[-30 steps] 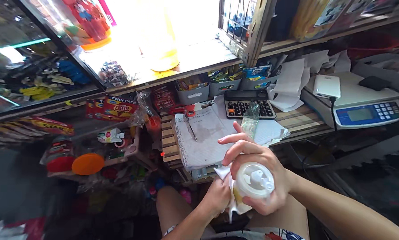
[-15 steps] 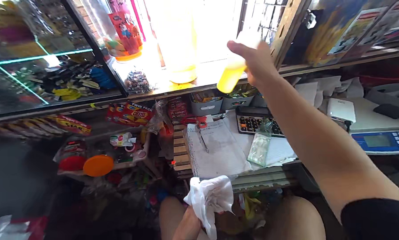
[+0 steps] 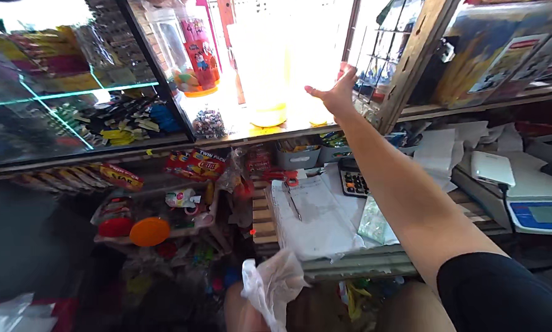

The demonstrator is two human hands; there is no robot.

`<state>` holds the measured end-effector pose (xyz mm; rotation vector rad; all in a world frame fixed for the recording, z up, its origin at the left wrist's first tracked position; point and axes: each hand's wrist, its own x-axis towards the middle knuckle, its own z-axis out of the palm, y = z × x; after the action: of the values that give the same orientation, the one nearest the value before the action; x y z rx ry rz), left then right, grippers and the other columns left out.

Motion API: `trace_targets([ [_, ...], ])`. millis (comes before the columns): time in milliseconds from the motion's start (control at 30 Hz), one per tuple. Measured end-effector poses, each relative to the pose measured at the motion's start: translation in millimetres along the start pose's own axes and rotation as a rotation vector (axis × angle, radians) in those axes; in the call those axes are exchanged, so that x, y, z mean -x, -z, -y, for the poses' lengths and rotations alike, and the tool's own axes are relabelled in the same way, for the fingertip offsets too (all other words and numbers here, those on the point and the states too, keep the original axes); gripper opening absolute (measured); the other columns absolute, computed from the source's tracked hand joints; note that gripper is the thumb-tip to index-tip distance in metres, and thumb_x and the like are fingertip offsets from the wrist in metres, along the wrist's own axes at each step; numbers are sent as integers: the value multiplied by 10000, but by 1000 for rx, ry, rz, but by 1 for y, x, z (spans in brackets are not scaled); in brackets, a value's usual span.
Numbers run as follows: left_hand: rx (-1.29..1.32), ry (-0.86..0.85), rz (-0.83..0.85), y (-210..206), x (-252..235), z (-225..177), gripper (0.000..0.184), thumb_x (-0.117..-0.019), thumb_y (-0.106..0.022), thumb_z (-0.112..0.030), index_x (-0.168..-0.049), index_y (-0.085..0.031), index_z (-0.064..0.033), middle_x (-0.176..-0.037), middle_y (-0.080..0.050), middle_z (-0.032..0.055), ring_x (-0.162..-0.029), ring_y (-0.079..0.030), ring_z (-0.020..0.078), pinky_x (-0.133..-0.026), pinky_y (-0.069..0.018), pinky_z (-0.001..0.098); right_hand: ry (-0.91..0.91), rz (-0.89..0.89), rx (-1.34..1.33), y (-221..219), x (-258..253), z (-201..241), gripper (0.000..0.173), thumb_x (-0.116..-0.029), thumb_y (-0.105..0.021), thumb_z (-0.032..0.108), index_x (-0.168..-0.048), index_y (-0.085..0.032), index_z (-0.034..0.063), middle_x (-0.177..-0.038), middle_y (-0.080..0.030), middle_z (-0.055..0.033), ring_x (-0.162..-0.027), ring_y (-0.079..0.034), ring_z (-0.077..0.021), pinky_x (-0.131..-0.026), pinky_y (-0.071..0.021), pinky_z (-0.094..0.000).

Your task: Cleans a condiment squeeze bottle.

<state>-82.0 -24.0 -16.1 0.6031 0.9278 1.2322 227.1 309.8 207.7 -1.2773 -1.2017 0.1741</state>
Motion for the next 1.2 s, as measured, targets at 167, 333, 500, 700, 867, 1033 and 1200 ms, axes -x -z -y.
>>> trace_targets([
  [167, 192, 52, 126, -18, 2, -6, 529, -1086, -179, -439, -1118, -646, -193, -1023, -763, -4, -980, -726, 107, -857, -615, 328, 222, 54, -342, 53, 123, 30, 670, -932, -718, 244, -1424, -386, -67, -1370, -533, -164, -1279, -552, -202, -1068, -489, -314],
  [333, 517, -3, 296, -19, -5, 6, 415, -1007, -520, -489, -1058, -767, -160, -1041, -769, 51, -1014, -732, 156, -914, -599, 361, 126, 702, -214, 116, 294, 32, 552, -1020, -521, 474, -1365, -527, 43, -1405, -516, -84, -1318, -523, -175, -1053, -521, -383],
  [500, 350, -5, 539, 2, 0, 40, 281, -1002, -588, -451, -1129, -759, -268, -1092, -766, -69, -1030, -701, 24, -935, -557, 231, -245, 855, -240, 144, 360, -14, 566, -1084, -331, 548, -1216, -700, 141, -1225, -638, 21, -1100, -630, -57, -935, -564, -300],
  [700, -140, 351, 440, -21, 18, 30, 156, -1001, -528, -284, -1036, -680, -270, -961, -743, -140, -911, -682, -31, -825, -561, 205, -383, 520, -470, 155, 404, -32, 184, -1002, -634, 176, -908, -776, 106, -965, -719, 43, -884, -672, -44, -809, -585, -229],
  [867, -71, 423, 320, -1, 22, 63, 280, -1076, -307, -175, -1171, -570, -157, -986, -713, -79, -938, -679, 30, -852, -570, 259, -617, 500, -445, 160, 445, -56, 50, -848, -783, 112, -818, -789, 152, -821, -734, 75, -776, -677, -24, -745, -587, -212],
  [1033, -625, 30, 393, 23, 21, 77, 279, -905, -709, -20, -1165, -666, 73, -1045, -733, 82, -976, -693, 69, -928, -569, 279, -901, 578, -449, 147, 488, -70, 182, -738, -834, 7, -709, -709, 137, -712, -711, 51, -659, -653, -31, -660, -573, -208],
  [1200, -1087, -142, 90, 63, 15, 34, 249, -885, -772, -129, -1107, -749, -18, -1055, -749, 108, -1020, -706, 173, -954, -566, 405, -748, 904, -137, 147, 505, -90, 464, -831, -782, 326, -1148, -630, 24, -1059, -677, -63, -975, -686, -118, -835, -604, -290],
])
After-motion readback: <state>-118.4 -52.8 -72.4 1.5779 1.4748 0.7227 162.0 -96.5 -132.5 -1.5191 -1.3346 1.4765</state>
